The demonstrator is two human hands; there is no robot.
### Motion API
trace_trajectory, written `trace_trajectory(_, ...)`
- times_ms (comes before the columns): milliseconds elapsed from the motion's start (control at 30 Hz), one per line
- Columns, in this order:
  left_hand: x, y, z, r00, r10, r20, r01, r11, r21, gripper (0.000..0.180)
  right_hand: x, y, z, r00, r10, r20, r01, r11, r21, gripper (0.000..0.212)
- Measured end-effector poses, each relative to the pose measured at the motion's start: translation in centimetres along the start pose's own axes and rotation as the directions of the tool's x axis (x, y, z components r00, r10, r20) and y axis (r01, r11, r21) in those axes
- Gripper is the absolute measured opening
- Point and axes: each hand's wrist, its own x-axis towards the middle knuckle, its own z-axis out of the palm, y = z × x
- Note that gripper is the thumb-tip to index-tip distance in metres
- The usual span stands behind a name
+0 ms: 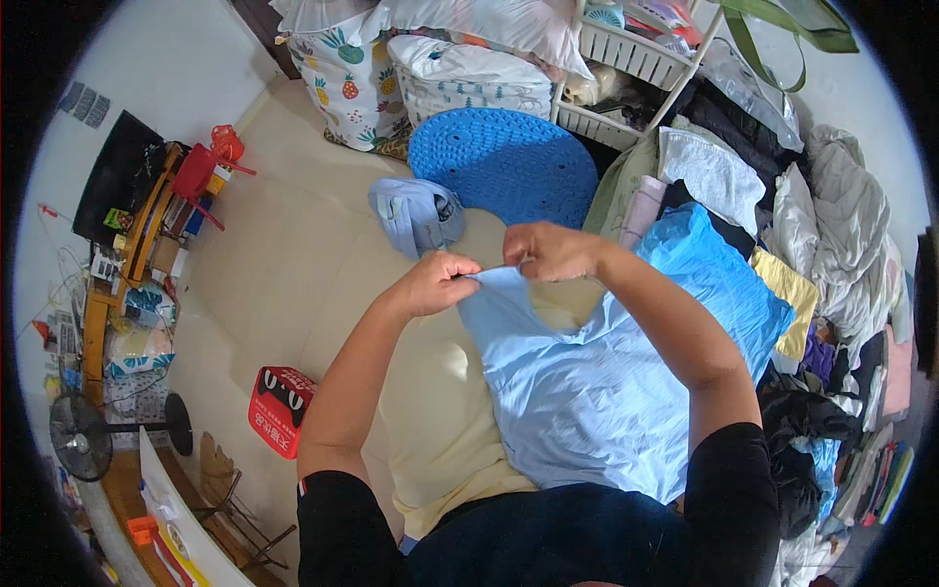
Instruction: The person is folding a blue ombre t-shirt on a bed.
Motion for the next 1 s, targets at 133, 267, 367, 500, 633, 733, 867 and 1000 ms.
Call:
trace_trajectory(133, -0.4, 0.7, -0.8, 0.994, -0.110, 0.007, 0.105, 0.969, 0.223, 0.015, -1.0, 1.3, -2.6, 0.985, -0.109, -0.132, 0.083, 0.978, -0.191, 0.020)
trace_trajectory(267, -2.0, 0.9, -2.6, 0.998, -0.025, -0.062, 0.042, 0.957, 0.288, 0.016, -1.5, 2.0, -3.5, 0.978, -0.061, -0.197, -0.019, 0.925, -0.380, 0.023)
trace_trajectory(367, -2.6, 0.6, -2.8, 0.992, 0.077, -0.100, -0.046, 0.958, 0.283, 0.015, -1.8, 1.7, -3.9, 0.972, -0.055, -0.230, -0.049, 0.904, -0.425, 0.020)
trace_trajectory(500, -3.5, 2.6, -1.2, 0.972, 0.133, -0.195, -0.192, 0.927, -0.323, 0.016, -1.9, 0.8, -3.5, 0.969, 0.118, -0.215, -0.177, 0.943, -0.281, 0.022)
trace_trajectory(633, -4.1, 2.3, -1.4, 0.994, 0.022, -0.104, -0.067, 0.889, -0.453, 0.018, -2.7, 0.1, -3.8, 0.962, 0.174, -0.212, -0.178, 0.984, 0.001, 0.013)
trace_trajectory(733, -4.2, 2.0, -0.9, 0.989, 0.013, -0.148, -0.065, 0.932, -0.357, 0.024, -3.3, -0.5, -3.9, 0.974, 0.156, -0.162, -0.090, 0.930, 0.355, 0.008)
trace_trajectory(867, -5.0, 4.5, -0.1, 0.943, 0.197, -0.269, -0.247, 0.954, -0.169, 0.018, -3.8, -0.3, -3.6, 0.970, 0.181, -0.159, -0.074, 0.851, 0.519, 0.008)
trace_trajectory(1000, -5.8, 9.7, 1.0, 0.815, 0.530, -0.234, -0.457, 0.837, 0.301, 0.013, -3.5, 1.4, -2.8, 0.951, 0.109, -0.288, -0.060, 0.983, 0.173, 0.015)
